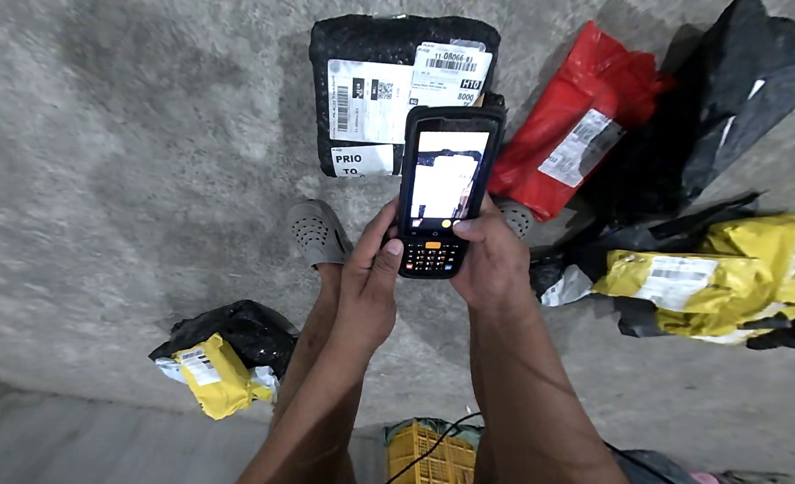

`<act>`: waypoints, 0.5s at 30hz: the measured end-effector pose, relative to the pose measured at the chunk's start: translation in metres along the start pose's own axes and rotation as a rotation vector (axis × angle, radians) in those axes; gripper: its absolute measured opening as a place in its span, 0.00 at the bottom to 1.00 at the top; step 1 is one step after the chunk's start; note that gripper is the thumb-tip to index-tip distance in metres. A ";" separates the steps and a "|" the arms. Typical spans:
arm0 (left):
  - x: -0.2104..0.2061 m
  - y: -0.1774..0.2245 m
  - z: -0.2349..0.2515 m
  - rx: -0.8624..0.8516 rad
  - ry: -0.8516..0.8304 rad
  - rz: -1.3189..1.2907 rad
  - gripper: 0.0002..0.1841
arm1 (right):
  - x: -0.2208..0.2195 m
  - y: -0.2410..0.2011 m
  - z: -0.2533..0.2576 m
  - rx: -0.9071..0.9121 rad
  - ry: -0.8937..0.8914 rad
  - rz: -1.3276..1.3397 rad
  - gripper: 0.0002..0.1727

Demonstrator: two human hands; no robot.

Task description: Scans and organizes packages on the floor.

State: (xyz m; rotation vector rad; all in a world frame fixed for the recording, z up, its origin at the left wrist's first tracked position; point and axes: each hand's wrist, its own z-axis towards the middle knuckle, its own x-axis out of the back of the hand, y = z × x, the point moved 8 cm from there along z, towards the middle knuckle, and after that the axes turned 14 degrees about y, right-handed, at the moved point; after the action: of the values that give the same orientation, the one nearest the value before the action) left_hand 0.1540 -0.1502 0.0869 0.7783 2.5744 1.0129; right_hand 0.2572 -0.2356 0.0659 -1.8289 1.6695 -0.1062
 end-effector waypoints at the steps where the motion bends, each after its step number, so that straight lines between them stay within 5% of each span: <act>1: 0.002 0.001 0.000 -0.010 0.013 -0.007 0.26 | -0.002 -0.001 -0.002 -0.025 0.011 0.001 0.27; 8: 0.017 0.056 -0.026 -0.292 0.066 -0.170 0.19 | -0.048 -0.030 -0.054 -0.035 -0.172 -0.056 0.25; 15: 0.014 0.076 -0.047 -0.369 0.068 -0.256 0.15 | -0.060 -0.044 -0.077 0.075 -0.241 0.007 0.22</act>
State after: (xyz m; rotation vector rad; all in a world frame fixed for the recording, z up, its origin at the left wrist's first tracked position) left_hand 0.1514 -0.1216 0.1723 0.3158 2.3547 1.3883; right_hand 0.2479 -0.2126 0.1698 -1.7066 1.4845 0.0530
